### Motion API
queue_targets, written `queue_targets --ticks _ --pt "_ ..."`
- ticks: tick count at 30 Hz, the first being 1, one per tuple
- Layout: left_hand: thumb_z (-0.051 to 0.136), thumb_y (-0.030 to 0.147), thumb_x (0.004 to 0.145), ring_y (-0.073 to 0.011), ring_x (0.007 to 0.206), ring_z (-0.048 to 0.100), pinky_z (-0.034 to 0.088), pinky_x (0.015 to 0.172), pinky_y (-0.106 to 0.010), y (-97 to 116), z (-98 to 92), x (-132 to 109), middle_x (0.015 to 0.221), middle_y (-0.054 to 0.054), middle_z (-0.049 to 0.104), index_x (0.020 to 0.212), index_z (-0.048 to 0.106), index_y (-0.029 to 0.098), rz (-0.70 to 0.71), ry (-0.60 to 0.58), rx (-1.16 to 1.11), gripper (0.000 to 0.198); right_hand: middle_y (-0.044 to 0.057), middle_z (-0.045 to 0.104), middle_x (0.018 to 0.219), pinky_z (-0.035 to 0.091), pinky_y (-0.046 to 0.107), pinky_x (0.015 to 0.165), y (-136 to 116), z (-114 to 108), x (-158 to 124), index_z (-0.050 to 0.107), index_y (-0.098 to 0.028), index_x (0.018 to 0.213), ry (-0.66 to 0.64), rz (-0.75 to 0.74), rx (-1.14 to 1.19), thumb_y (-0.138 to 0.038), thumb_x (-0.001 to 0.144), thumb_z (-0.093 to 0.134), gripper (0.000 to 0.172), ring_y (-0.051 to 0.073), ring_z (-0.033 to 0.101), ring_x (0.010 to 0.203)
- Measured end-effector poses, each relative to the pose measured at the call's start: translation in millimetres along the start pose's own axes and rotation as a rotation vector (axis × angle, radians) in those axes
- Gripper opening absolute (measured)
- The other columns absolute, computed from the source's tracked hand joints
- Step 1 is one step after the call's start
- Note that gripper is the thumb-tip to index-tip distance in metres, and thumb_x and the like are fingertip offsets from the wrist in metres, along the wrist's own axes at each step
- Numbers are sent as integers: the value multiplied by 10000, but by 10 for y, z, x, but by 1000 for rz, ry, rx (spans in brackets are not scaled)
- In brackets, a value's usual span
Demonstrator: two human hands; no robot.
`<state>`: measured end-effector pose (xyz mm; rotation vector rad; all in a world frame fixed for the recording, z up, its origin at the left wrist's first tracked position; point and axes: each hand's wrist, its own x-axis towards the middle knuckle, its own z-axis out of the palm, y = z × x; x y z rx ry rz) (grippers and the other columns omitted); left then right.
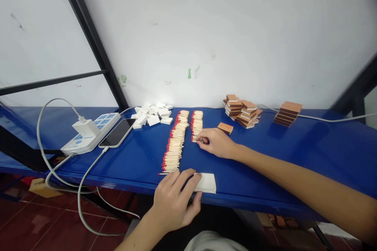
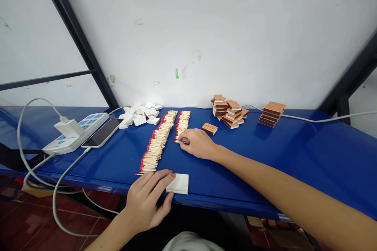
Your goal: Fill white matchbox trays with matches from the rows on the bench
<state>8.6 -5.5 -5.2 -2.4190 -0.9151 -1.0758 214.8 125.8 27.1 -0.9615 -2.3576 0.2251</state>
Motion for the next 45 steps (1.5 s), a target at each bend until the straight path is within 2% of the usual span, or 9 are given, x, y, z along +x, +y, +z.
queue_targets --ticks 15,21,45 --pt "536 198 876 -230 834 632 508 723 -346 8 -7 -2 1062 -95 712 1147 624 163 -8 8 -11 287 -30 564 660 323 223 597 -20 -12 -7 685 -178 786 -12 4 -10 -127 818 641 74 97 469 592" --pt "539 201 880 -229 825 630 509 714 -348 4 -8 7 1069 -97 711 1158 619 160 0 -2 -7 292 -29 563 650 331 229 610 -47 -33 -7 702 -173 860 10 15 -24 -136 841 609 102 99 448 571" --pt "547 199 876 -238 835 622 503 714 -359 0 5 -4 1086 -94 708 1153 626 155 -4 -5 -12 291 -10 599 663 362 230 628 -27 -17 -21 734 -167 838 3 -38 -13 -151 851 609 128 105 495 595"
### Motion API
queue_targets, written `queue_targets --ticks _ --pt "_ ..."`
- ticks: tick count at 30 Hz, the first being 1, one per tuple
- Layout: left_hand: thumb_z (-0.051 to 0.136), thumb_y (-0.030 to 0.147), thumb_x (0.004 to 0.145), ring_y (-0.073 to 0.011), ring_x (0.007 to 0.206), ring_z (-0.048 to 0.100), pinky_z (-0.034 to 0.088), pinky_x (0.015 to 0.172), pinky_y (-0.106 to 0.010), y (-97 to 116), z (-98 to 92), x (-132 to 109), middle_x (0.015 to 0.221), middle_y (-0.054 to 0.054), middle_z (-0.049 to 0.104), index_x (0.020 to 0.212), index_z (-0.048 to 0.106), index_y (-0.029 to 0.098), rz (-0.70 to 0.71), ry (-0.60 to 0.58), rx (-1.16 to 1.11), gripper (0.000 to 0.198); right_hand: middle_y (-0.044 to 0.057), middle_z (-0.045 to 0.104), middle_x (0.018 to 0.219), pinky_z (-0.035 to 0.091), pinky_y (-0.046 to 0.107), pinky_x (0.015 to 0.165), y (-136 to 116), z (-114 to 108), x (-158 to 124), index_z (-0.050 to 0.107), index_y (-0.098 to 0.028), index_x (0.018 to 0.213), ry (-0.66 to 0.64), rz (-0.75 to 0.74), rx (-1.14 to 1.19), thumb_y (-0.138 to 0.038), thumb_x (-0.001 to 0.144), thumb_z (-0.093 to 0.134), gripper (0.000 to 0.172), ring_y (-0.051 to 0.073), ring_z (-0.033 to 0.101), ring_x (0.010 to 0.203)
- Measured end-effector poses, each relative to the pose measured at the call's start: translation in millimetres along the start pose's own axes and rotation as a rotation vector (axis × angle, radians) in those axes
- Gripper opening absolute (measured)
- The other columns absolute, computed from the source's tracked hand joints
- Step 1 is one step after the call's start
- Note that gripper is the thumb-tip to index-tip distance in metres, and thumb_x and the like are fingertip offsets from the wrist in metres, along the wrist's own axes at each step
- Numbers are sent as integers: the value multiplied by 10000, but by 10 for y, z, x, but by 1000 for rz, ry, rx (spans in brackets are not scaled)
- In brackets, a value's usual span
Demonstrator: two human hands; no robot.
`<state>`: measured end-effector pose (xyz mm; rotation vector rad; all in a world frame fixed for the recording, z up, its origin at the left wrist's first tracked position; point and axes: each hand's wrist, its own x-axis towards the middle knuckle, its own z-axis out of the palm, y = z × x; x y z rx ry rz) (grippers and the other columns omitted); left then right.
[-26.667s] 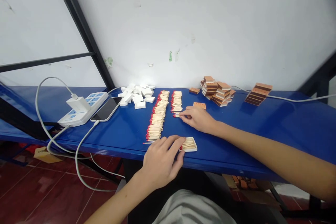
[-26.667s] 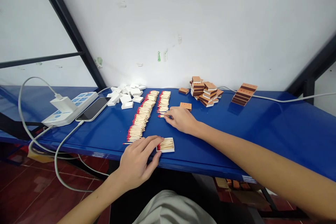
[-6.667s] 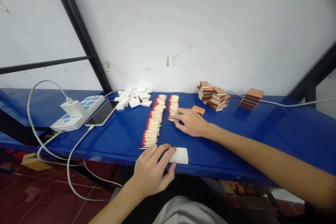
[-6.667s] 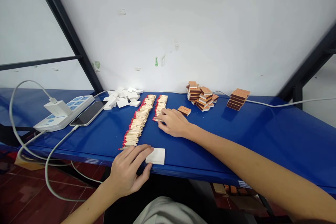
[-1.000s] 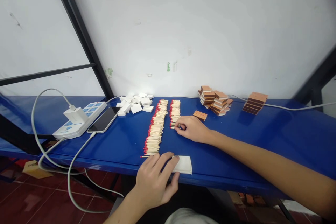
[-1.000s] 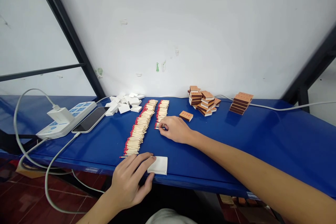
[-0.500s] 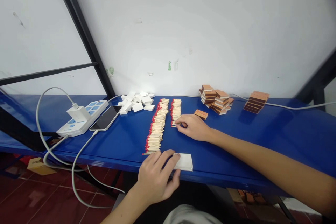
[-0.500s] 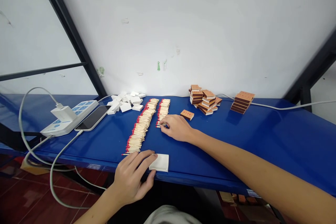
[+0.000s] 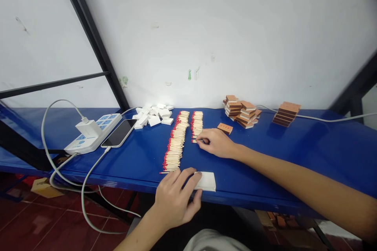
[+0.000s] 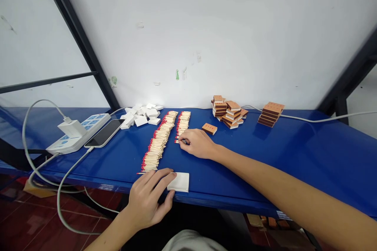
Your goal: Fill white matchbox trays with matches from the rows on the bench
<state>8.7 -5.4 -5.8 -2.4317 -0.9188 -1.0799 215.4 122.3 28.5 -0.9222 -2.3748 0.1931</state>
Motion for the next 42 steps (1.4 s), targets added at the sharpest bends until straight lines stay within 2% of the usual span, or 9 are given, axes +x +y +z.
queue_targets --ticks 8,14,21,26,34,42 --pt "543 200 878 -234 825 621 504 705 -359 4 -4 -4 1084 -92 709 1151 625 156 2 -3 2 289 -2 624 696 356 235 632 -27 -17 13 736 -166 882 8 42 -60 -164 863 582 156 111 499 604" --pt "549 200 875 -238 846 626 507 716 -364 7 0 -3 1087 -89 708 1152 624 158 -1 -1 2 290 14 639 712 362 247 646 -36 -14 18 750 -164 985 -4 77 -101 -201 893 549 224 133 531 635" --pt "550 202 875 -231 818 621 506 700 -360 3 -8 4 1077 -94 709 1139 625 154 1 3 4 279 13 631 713 335 242 623 -66 -46 23 743 -179 837 -32 75 -106 -182 884 550 199 131 531 655" --pt "551 204 875 -229 832 626 512 714 -354 -7 -6 -2 1081 -91 708 1153 621 161 0 2 2 289 6 620 702 329 240 620 -48 -37 24 734 -181 819 -35 61 -96 -158 870 562 181 124 521 644" --pt "532 211 881 -220 837 639 524 725 -348 8 -15 10 1071 -87 710 1137 630 166 1 4 14 278 29 678 780 377 252 652 -42 -25 18 753 -168 1013 -20 98 -113 -201 894 558 230 141 571 684" --pt "543 204 875 -224 827 628 513 717 -345 1 -15 6 1073 -89 709 1145 621 165 -1 0 2 284 43 697 823 387 269 662 -69 -38 27 742 -177 1080 -50 171 -181 -221 911 539 268 159 594 712"
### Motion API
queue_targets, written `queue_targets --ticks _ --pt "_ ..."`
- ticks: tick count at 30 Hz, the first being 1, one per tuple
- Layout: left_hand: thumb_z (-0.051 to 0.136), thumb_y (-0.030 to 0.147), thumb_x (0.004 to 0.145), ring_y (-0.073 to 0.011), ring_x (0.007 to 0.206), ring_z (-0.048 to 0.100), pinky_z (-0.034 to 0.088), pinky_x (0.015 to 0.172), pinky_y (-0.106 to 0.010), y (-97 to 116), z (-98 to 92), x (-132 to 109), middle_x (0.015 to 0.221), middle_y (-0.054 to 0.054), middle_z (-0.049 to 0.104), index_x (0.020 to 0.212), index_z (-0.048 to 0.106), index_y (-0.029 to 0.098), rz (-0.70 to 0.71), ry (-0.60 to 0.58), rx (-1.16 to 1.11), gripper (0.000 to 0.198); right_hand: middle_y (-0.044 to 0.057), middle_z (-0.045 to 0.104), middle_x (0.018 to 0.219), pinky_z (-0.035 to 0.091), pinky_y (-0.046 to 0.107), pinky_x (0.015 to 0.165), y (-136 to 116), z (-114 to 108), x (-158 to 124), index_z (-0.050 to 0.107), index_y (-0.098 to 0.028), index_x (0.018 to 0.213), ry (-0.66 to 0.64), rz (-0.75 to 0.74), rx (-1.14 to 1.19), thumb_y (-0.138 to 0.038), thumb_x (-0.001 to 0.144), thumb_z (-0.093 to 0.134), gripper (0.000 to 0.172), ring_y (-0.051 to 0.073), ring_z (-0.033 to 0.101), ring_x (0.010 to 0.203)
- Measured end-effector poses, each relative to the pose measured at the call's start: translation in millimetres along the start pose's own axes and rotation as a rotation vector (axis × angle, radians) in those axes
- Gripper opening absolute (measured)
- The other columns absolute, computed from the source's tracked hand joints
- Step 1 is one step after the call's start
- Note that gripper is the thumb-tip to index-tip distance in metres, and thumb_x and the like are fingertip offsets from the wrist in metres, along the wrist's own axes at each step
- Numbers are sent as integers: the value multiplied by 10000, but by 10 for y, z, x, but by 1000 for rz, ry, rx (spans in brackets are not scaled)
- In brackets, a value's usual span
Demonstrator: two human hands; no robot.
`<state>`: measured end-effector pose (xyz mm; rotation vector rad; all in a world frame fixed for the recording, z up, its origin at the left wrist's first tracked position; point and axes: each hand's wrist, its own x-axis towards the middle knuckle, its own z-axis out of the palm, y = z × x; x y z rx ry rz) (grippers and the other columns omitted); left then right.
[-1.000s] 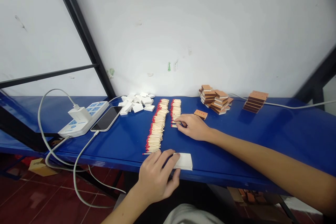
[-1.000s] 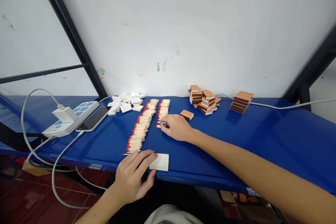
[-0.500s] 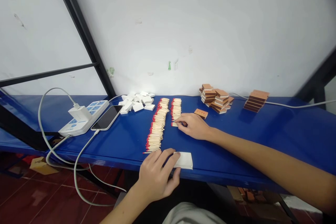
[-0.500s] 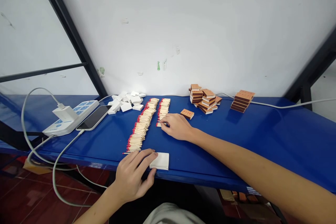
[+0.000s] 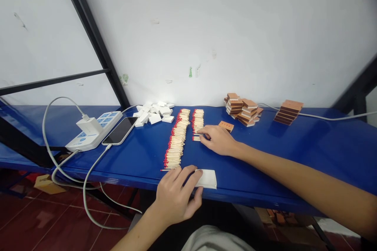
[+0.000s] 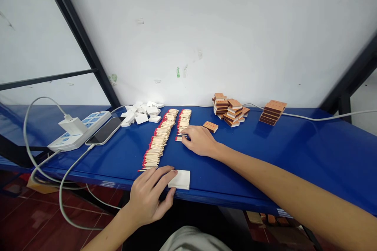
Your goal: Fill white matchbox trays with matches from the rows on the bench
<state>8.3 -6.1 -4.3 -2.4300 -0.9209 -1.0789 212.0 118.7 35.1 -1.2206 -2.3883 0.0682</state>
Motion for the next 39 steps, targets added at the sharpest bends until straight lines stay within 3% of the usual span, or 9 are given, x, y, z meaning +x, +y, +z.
queue_targets --ticks 25,31,39 --pt "533 210 880 -215 829 636 519 716 -339 0 3 0 1069 -89 708 1141 628 170 1 5 11 281 44 671 842 395 265 683 26 19 -9 738 -163 1053 39 -60 51 -215 922 545 239 147 577 718" --pt "538 205 877 -228 841 641 524 733 -352 8 5 -10 1069 -92 712 1135 635 160 5 13 18 279 33 664 816 378 261 681 28 19 -3 745 -169 906 19 -75 33 -193 918 529 217 144 576 730" --pt "539 210 878 -218 833 640 528 725 -340 -2 9 -9 1070 -97 705 1144 635 162 3 0 18 287 44 666 875 389 276 692 8 0 -5 726 -170 1113 -3 15 -25 -228 927 539 271 152 581 725"
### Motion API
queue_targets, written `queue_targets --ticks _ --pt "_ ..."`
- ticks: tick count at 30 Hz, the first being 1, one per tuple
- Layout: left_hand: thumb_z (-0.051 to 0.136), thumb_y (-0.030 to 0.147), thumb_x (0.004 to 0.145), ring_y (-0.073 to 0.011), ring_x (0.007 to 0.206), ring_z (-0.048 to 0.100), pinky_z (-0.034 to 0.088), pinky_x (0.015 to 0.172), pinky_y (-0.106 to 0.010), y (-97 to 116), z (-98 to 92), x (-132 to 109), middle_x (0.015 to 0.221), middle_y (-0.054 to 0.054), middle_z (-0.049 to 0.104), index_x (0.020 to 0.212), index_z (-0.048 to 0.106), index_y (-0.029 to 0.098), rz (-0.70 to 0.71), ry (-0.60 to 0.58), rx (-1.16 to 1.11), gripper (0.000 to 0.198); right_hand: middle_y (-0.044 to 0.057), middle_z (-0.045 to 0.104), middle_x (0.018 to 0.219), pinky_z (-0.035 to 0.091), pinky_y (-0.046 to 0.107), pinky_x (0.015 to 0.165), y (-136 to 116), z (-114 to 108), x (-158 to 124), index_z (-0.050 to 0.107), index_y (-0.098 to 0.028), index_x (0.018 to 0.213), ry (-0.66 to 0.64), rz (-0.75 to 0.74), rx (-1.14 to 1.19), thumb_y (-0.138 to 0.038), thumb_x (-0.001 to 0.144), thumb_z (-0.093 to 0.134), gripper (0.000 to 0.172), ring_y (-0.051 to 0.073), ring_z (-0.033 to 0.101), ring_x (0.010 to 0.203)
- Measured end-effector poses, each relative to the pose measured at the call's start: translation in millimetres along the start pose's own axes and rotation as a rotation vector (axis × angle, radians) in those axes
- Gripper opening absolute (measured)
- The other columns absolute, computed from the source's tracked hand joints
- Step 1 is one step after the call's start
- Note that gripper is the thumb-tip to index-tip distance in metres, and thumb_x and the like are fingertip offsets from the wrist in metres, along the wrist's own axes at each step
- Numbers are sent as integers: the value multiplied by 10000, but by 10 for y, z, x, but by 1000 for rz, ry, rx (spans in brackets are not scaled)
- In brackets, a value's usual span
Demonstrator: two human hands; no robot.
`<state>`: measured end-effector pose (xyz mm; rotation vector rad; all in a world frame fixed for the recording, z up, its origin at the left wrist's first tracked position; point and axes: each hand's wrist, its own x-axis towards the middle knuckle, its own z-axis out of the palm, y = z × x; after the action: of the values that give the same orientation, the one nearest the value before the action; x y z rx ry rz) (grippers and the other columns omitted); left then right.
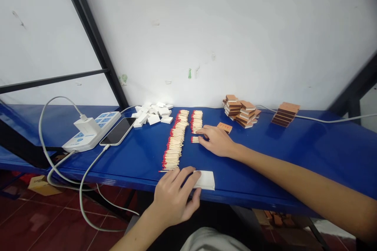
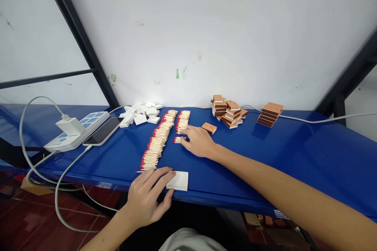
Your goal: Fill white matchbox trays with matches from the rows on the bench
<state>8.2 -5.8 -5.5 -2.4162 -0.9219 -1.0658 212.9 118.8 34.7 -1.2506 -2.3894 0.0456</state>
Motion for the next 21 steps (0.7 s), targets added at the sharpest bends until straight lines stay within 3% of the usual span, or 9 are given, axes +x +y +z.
queue_targets --ticks 21 --pt "544 205 880 -224 852 634 514 732 -351 2 7 1 1084 -92 705 1155 622 163 -1 -4 -9 289 77 682 1000 415 294 769 37 32 7 714 -165 1153 -32 -17 10 -258 941 529 297 188 628 854"
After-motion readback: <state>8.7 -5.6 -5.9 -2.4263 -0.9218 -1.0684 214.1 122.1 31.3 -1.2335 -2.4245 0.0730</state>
